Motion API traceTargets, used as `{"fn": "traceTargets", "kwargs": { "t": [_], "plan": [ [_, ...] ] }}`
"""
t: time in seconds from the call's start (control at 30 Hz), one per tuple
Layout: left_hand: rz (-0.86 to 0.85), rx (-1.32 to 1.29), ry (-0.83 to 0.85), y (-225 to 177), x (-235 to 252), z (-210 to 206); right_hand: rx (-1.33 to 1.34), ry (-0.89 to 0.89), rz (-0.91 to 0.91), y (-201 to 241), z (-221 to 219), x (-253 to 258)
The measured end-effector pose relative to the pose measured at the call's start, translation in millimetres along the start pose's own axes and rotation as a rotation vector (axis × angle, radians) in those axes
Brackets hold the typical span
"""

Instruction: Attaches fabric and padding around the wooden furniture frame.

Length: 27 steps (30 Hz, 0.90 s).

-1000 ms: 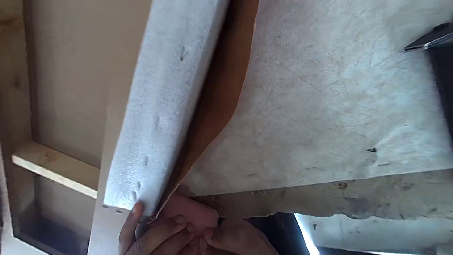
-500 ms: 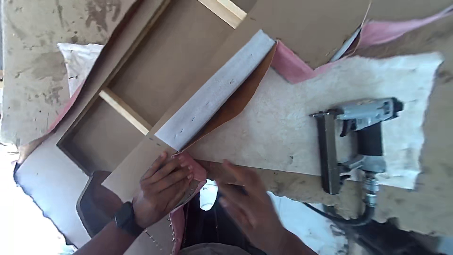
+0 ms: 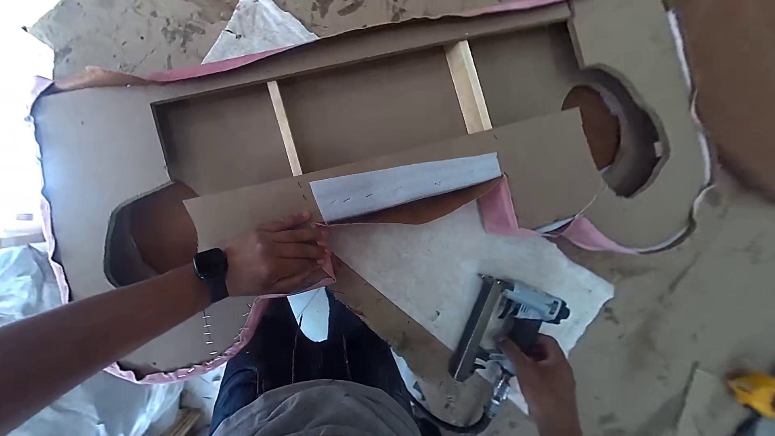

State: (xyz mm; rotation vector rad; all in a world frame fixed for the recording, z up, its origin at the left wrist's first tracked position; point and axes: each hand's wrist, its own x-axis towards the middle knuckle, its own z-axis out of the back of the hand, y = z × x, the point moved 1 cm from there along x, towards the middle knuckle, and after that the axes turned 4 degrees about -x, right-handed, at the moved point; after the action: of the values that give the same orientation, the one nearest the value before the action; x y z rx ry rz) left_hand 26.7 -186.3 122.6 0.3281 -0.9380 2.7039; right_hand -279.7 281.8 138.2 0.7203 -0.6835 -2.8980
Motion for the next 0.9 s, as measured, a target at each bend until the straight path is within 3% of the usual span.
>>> {"fn": "traceTargets", "kwargs": {
  "t": [0.1, 0.2, 0.27, 0.4, 0.47, 0.53, 0.67, 0.9],
  "plan": [
    [-0.008, 0.011, -0.021, 0.8, -1.6, 0.1, 0.329, 0.200, 0.082, 44.6, 15.5, 1.6],
    [-0.012, 0.006, -0.047, -0.1, -1.1, -0.8, 0.411, 0.528, 0.212, 117.1, 44.3, 8.8],
    [-0.022, -0.011, -0.070, 1.2, -0.7, -2.6, 0.274, 0.675, 0.366, 173.1, 54.9, 8.6],
    [-0.015, -0.040, -0.115, 1.1, -4.9, -5.2, -0.292, 0.845, 0.942, 277.5, 48.0, -14.8],
    [-0.026, -0.053, -0.128, 3.3, -5.2, -5.0, -0.568, 0.872, 1.336, 316.2, 23.2, -22.5],
    [-0.026, -0.065, -0.131, 4.6, -5.0, -5.6, -0.659, 0.840, 1.623, 329.7, -14.4, -17.4],
    [-0.010, -0.103, -0.140, 5.6, -5.5, -5.0, -0.678, 0.909, 1.712, 336.0, -66.7, -12.1],
    [-0.002, -0.157, -0.216, 7.0, -6.1, -9.6, -0.659, 0.968, 1.704, 339.4, -88.8, -9.8]
  ]
}}
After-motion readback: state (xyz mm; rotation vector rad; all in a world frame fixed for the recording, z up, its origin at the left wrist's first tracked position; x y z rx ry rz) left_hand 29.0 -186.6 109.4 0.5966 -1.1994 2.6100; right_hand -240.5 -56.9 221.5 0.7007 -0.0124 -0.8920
